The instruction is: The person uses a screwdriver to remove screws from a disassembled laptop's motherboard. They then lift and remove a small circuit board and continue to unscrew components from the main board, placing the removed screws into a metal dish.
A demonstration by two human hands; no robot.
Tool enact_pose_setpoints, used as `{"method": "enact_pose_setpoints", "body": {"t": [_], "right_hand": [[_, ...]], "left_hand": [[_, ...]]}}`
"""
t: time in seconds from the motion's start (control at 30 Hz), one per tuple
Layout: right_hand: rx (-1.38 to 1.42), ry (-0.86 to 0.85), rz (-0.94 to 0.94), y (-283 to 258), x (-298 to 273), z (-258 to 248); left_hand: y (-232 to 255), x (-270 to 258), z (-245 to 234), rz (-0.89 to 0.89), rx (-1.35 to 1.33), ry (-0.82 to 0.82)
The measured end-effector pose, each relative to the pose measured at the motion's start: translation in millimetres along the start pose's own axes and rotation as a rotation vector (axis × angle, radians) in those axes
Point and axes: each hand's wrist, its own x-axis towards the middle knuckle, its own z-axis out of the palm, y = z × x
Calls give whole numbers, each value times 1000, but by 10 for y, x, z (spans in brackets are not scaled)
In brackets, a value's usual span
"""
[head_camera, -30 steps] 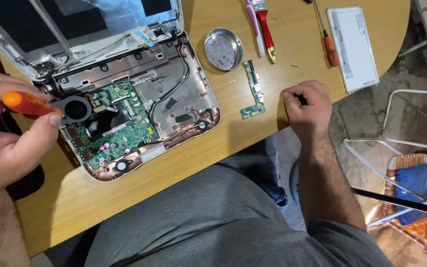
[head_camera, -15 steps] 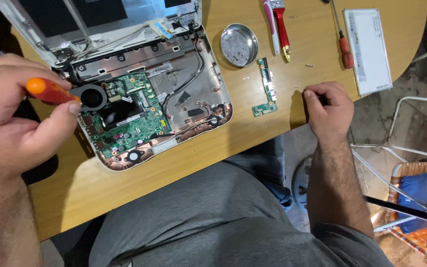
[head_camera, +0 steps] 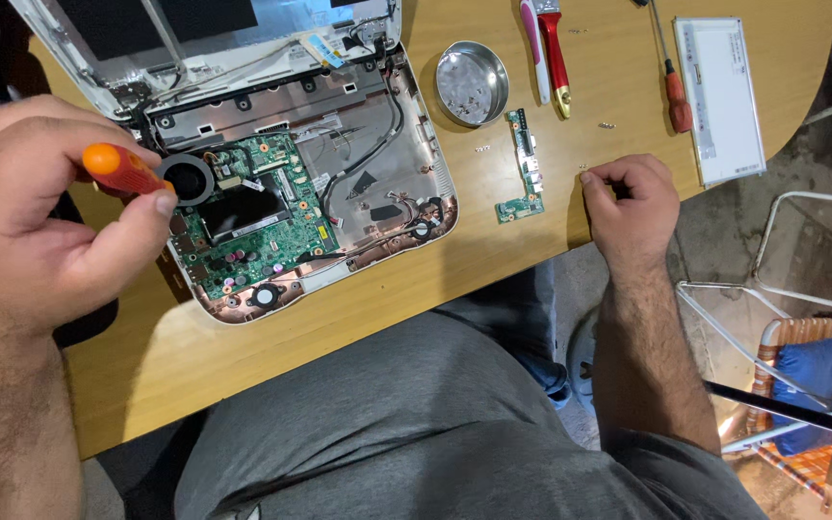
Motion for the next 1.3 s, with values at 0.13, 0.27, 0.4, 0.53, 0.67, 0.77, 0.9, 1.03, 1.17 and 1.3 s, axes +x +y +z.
{"method": "enact_pose_setpoints", "body": {"t": [0.13,0.27,0.4,0.53,0.67,0.77,0.9,1.03,1.17,1.3], "right_hand": [[-4,17,32,37,-6,34],[85,58,-38,-11,-6,-49],[506,276,33,-223,-27,-94],[747,258,-280,-1077,121,-133],[960,70,-478,-1890,358,-66],[948,-357,-668,-2429,602,-38],[839,-469,-768,-2992,923,192],[895,-299,-900,-3141,1141,370],[903,-203,-711,-3005,1102,503],[1035,-222,-571,-2814,1084,705]], "left_hand": [[38,16,8,17,-22,5],[128,83,-22,3,-7,2],[161,152,-42,224,44,9],[258,227,-17,349,-45,-51],[335,248,-8,334,-92,-80],[340,259,-28,379,-164,-65],[311,240,-93,319,-231,-38],[253,254,-171,211,-152,104],[93,233,-324,122,126,233],[-88,204,-312,-129,545,49]]}}
